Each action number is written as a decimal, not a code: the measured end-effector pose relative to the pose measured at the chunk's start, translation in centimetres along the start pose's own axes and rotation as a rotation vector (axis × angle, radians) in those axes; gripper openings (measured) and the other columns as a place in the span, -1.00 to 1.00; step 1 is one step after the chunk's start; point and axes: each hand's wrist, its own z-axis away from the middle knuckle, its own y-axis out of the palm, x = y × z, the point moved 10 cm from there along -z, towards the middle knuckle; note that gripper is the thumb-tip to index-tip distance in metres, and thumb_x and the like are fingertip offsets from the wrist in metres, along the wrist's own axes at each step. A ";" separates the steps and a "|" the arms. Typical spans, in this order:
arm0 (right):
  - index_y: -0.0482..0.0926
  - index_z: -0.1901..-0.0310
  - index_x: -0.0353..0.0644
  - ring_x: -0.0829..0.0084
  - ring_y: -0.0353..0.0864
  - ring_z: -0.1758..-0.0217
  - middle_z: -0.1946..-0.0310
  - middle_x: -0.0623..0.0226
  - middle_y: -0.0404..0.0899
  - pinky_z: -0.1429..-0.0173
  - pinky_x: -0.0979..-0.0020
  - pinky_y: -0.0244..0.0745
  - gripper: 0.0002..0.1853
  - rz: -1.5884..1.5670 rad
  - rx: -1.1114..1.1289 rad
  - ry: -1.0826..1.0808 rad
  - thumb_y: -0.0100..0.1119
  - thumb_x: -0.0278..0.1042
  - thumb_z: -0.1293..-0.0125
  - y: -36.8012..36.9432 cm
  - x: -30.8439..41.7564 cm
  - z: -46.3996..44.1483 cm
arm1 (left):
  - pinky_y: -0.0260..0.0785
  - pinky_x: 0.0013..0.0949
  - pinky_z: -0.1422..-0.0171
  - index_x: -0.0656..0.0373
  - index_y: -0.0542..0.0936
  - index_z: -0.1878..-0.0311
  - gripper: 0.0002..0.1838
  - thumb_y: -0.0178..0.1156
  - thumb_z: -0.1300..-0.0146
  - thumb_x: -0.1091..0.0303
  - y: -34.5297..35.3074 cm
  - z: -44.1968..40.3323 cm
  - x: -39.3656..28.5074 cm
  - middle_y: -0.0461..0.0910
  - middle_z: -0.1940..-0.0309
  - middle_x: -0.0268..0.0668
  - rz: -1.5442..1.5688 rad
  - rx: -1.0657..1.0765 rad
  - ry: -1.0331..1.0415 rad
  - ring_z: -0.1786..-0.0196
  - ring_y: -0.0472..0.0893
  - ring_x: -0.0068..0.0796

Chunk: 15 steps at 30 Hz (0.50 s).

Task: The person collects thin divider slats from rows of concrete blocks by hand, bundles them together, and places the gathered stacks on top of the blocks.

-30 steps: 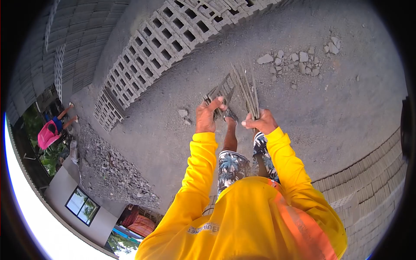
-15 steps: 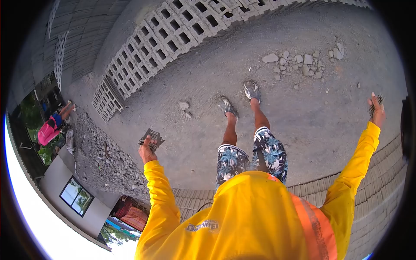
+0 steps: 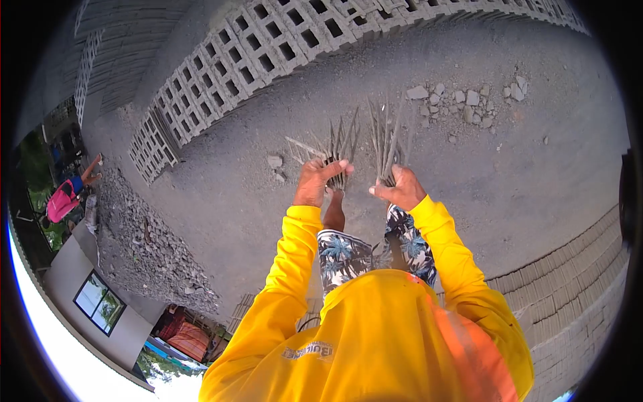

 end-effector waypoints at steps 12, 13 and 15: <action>0.56 0.30 -0.40 0.16 0.62 0.31 0.44 -0.01 0.61 0.14 0.24 0.49 -0.66 0.433 -0.185 -0.122 0.39 -0.23 -0.23 16.9 4.4 -0.5 | 0.41 -0.30 -0.18 0.26 0.59 -0.01 -0.66 0.40 -0.22 0.35 -13.3 8.3 12.5 0.68 0.22 -0.21 0.684 0.077 -0.026 0.11 0.66 -0.33; 0.60 0.22 -0.42 0.06 0.61 0.20 0.40 -0.04 0.61 0.01 0.20 0.48 -0.66 0.453 -0.194 -0.125 0.38 -0.24 -0.21 19.2 7.4 -0.2 | 0.39 -0.33 -0.18 0.25 0.58 -0.04 -0.65 0.39 -0.25 0.31 -14.2 9.0 12.4 0.67 0.18 -0.24 0.748 0.079 0.026 0.09 0.63 -0.39; 0.66 0.10 -0.35 0.02 0.56 0.02 0.24 0.02 0.61 -0.19 0.22 0.43 -0.69 0.449 -0.214 -0.223 0.35 -0.36 -0.15 25.3 10.6 0.4 | 0.37 -0.38 -0.18 0.26 0.57 -0.07 -0.61 0.39 -0.28 0.26 -16.0 10.7 13.7 0.64 0.10 -0.30 0.879 0.067 0.096 0.07 0.58 -0.50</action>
